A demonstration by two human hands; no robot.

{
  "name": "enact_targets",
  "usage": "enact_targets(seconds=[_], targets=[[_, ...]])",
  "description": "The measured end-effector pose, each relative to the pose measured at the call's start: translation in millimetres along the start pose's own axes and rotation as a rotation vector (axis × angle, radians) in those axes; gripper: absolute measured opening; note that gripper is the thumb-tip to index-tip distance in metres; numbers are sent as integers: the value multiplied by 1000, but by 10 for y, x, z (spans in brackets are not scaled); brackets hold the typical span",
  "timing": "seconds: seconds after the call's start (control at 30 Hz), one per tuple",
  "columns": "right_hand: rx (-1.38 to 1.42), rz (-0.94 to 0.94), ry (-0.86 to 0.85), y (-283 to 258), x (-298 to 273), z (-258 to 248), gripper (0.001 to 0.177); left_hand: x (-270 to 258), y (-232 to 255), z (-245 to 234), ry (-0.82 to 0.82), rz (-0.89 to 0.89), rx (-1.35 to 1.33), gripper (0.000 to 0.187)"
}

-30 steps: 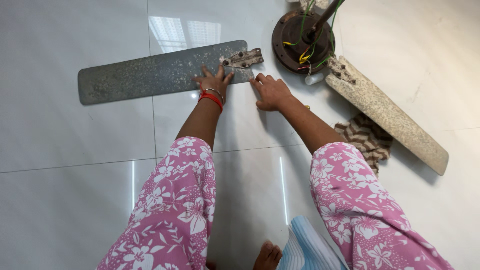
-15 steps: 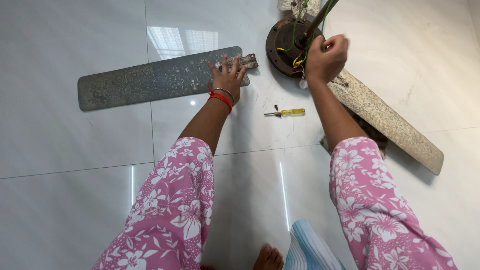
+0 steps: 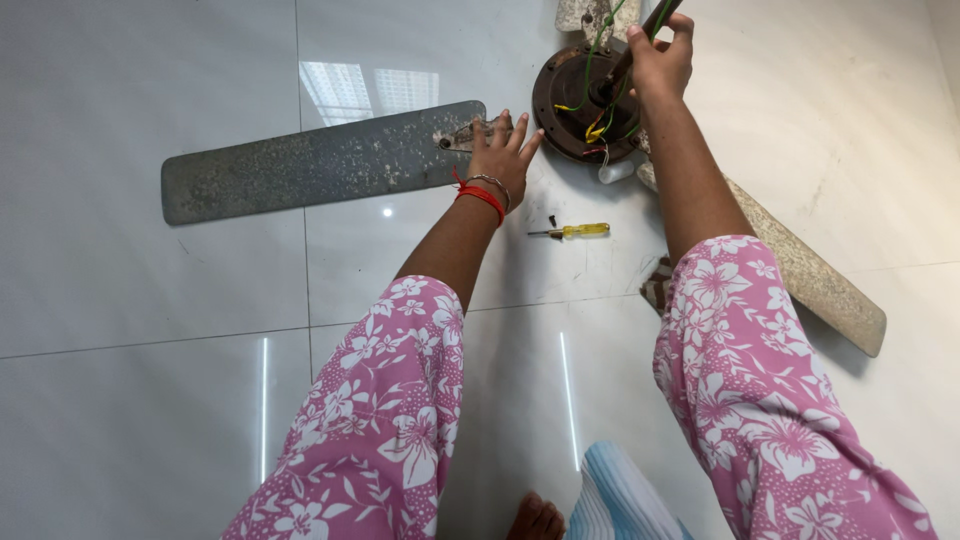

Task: The person sits on the floor and uses a screwdriver to loosen and remove screws from the mounting brackets of a ceiling fan lying on the floor. They detach one fan blade from the central motor housing and set it aside, then continue to loosen screws on the remaining blade assembly.

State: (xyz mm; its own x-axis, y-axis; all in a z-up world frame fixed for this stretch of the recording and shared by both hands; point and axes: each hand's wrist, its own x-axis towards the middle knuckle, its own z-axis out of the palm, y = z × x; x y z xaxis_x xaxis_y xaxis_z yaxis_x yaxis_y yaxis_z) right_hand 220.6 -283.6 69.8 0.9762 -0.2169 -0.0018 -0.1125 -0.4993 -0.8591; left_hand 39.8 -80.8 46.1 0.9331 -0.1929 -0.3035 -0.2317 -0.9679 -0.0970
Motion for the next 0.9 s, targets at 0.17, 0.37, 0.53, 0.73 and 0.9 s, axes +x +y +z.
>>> enact_targets(seconds=[0.17, 0.37, 0.53, 0.73, 0.9], targets=[[7, -15, 3, 113, 77, 37, 46, 74, 98, 34, 10, -15, -43, 77], [-189, -143, 252, 218, 35, 100, 61, 189, 219, 76, 1, -9, -126, 76], [-156, -396, 340, 311, -17, 62, 54, 217, 313, 80, -5, 24, -121, 76], [104, -409, 39, 303, 64, -56, 29, 152, 241, 105, -70, 37, -109, 76], [322, -351, -178, 221, -12, -132, 21, 99, 158, 149, -105, 29, -117, 77]])
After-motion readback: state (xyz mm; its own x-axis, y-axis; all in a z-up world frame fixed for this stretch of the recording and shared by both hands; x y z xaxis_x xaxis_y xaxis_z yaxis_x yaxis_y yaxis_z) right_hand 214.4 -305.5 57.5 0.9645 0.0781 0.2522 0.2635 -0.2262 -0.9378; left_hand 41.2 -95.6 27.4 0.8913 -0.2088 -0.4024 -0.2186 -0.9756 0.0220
